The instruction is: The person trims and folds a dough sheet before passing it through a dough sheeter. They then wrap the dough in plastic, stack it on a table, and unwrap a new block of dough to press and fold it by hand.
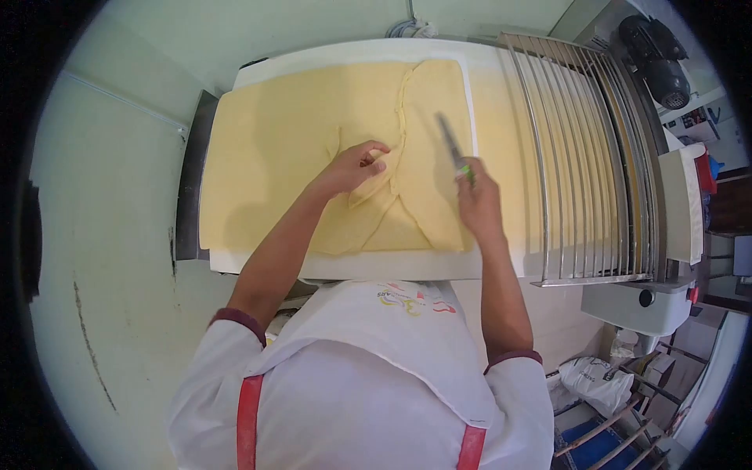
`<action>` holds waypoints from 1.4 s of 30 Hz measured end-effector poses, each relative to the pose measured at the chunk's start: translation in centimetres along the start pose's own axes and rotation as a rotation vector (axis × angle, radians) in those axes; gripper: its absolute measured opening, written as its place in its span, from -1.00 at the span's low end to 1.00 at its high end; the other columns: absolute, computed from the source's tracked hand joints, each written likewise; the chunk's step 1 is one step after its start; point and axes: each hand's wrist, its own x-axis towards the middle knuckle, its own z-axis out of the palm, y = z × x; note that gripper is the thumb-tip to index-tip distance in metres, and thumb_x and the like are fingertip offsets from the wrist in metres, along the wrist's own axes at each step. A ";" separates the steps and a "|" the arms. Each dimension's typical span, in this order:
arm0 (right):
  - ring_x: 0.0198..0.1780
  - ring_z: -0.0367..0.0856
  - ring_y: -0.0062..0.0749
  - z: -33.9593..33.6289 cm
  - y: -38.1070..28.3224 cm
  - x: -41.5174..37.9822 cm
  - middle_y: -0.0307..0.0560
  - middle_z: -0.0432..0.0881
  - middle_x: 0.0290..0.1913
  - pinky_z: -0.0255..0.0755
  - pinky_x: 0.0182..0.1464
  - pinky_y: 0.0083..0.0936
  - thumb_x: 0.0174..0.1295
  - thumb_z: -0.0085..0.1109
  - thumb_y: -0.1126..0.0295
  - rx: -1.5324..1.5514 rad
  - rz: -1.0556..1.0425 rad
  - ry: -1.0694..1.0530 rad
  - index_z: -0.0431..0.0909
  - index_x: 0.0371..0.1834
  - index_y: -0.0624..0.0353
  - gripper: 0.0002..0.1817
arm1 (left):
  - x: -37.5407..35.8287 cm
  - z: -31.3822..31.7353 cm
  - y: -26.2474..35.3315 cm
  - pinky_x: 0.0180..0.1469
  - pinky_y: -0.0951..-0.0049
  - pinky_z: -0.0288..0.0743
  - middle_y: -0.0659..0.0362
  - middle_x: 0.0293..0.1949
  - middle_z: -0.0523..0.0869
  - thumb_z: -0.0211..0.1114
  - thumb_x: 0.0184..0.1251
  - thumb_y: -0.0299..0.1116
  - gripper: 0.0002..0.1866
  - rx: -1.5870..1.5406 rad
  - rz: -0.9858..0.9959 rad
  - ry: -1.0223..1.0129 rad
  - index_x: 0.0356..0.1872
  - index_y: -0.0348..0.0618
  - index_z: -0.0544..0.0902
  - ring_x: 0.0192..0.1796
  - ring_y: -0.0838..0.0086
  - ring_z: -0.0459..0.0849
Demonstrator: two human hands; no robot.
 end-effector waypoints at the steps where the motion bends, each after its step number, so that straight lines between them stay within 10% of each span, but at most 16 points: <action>1: -0.34 0.65 -0.11 0.4 -0.2 -0.6 0.11 0.63 -0.32 0.50 -0.25 -0.29 0.30 0.04 0.52 -0.100 -0.136 -0.012 0.48 0.08 0.25 -0.71 | 0.3 0.2 -0.6 -0.08 0.52 0.47 0.19 -0.29 0.63 0.37 0.30 -0.31 -0.66 -0.008 -0.020 0.041 -0.02 -0.33 0.57 -0.19 0.53 0.57; 3: -0.32 0.65 -0.11 1.6 -0.1 -2.0 0.10 0.65 -0.32 0.48 -0.25 -0.31 0.31 0.06 0.51 -0.295 -0.392 -0.026 0.51 0.09 0.24 -0.71 | 0.3 0.2 -1.7 -0.14 0.52 0.47 0.20 -0.31 0.62 0.40 0.26 -0.29 -0.64 -0.016 -0.061 0.108 -0.04 -0.32 0.59 -0.22 0.54 0.56; 9: -0.23 0.63 0.04 2.4 -4.1 -2.0 0.12 0.65 -0.24 0.48 -0.17 -0.19 0.29 0.12 0.43 -0.366 -0.165 -0.270 0.56 0.12 0.10 -0.68 | -1.4 -0.1 0.1 -0.30 0.53 0.44 0.25 -0.37 0.63 0.43 0.20 -0.34 -0.71 0.048 -0.298 0.052 -0.16 -0.31 0.63 -0.33 0.61 0.54; 15: -0.26 0.63 0.03 2.0 -4.1 -0.9 0.09 0.65 -0.27 0.47 -0.19 -0.19 0.28 0.11 0.44 -0.345 -0.213 -0.190 0.56 0.11 0.10 -0.68 | -1.1 1.1 -0.2 -0.32 0.55 0.41 0.27 -0.43 0.62 0.36 0.24 -0.36 -0.82 -0.204 -0.053 0.103 -0.28 -0.29 0.66 -0.39 0.62 0.51; 42: -0.17 0.64 0.03 5.9 -2.8 0.7 0.11 0.65 -0.26 0.49 -0.11 -0.12 0.24 0.10 0.40 -0.459 -0.214 -0.272 0.60 0.05 0.12 -0.69 | -0.5 3.0 -0.7 -0.17 0.32 0.56 0.17 -0.39 0.76 0.37 0.16 -0.17 -0.74 0.189 -0.174 0.303 -0.27 -0.15 0.73 -0.30 0.37 0.72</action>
